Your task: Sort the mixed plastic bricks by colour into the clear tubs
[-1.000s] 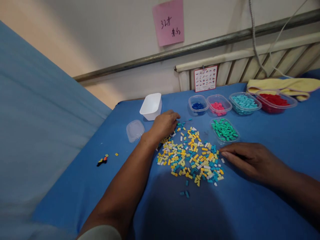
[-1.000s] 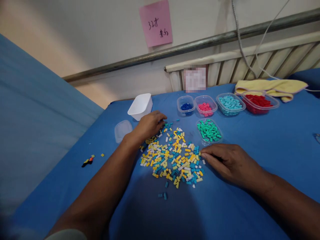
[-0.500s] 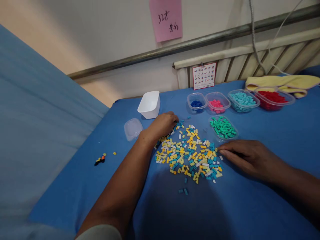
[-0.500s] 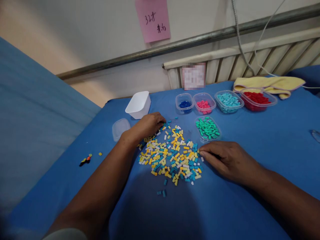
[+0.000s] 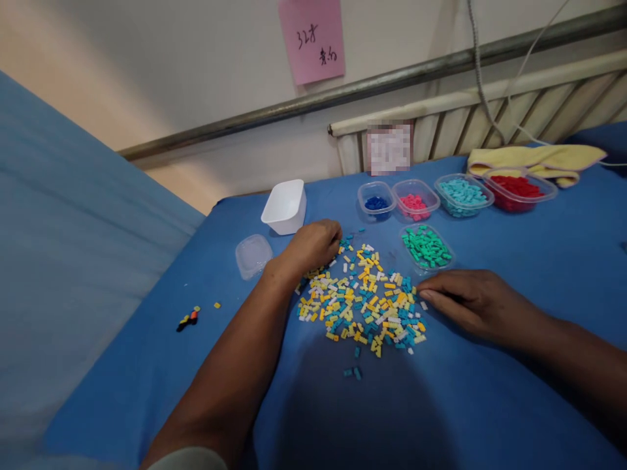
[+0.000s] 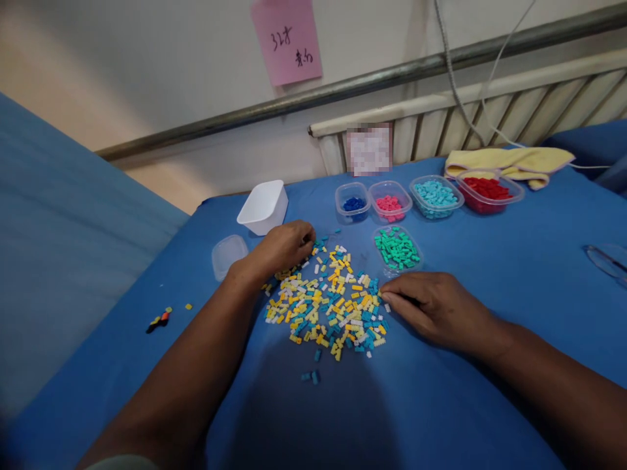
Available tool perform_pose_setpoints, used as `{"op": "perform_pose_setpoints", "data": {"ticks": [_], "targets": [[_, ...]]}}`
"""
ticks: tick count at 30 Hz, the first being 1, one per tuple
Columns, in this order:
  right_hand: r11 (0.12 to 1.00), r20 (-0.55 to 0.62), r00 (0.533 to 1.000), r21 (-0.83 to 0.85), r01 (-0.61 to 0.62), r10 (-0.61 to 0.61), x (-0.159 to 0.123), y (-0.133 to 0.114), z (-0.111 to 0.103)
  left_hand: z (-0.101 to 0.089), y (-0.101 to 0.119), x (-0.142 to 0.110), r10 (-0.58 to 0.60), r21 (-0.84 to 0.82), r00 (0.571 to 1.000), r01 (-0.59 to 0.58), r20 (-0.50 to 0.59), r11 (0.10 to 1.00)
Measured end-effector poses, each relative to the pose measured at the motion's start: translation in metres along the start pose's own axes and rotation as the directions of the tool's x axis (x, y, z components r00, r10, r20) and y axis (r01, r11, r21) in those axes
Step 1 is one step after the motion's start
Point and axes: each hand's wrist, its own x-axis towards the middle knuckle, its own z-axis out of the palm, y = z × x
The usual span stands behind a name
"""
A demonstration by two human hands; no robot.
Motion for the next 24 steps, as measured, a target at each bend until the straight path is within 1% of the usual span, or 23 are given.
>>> {"op": "perform_pose_setpoints", "data": {"ticks": [3,6,9,12,14,18,21,24], "targets": [[1.000,0.005,1.000,0.006,0.003,-0.004,0.002,-0.002,-0.001,0.001,-0.003,0.002,-0.009,-0.022,0.999,0.008,-0.041,1.000],[1.000,0.015,1.000,0.002,0.005,-0.005,0.003,-0.003,-0.001,0.003,-0.006,0.002,0.021,-0.024,0.998,-0.022,-0.058,0.999],[1.000,0.023,1.000,-0.005,0.011,-0.011,0.002,-0.002,-0.001,0.005,-0.009,0.003,0.073,-0.033,0.997,-0.074,-0.028,0.997],[1.000,0.013,1.000,0.004,0.010,-0.010,0.003,-0.002,-0.001,0.005,-0.010,0.004,0.101,-0.056,0.995,-0.100,0.006,0.993],[1.000,0.008,1.000,0.011,0.011,-0.011,0.003,-0.003,-0.002,0.004,-0.010,0.004,0.084,-0.050,0.996,-0.083,0.018,0.995],[1.000,0.013,1.000,0.002,0.011,-0.011,0.003,-0.004,-0.002,0.002,-0.007,0.003,0.016,-0.006,0.999,-0.015,0.035,1.000],[1.000,0.020,1.000,-0.003,0.008,-0.008,0.003,-0.004,-0.001,0.002,-0.003,0.002,0.042,0.000,0.999,-0.042,0.021,0.999],[1.000,0.026,1.000,-0.006,0.007,-0.007,0.003,-0.003,-0.001,0.002,0.000,0.002,0.082,0.010,0.996,-0.082,0.034,0.997]]}}
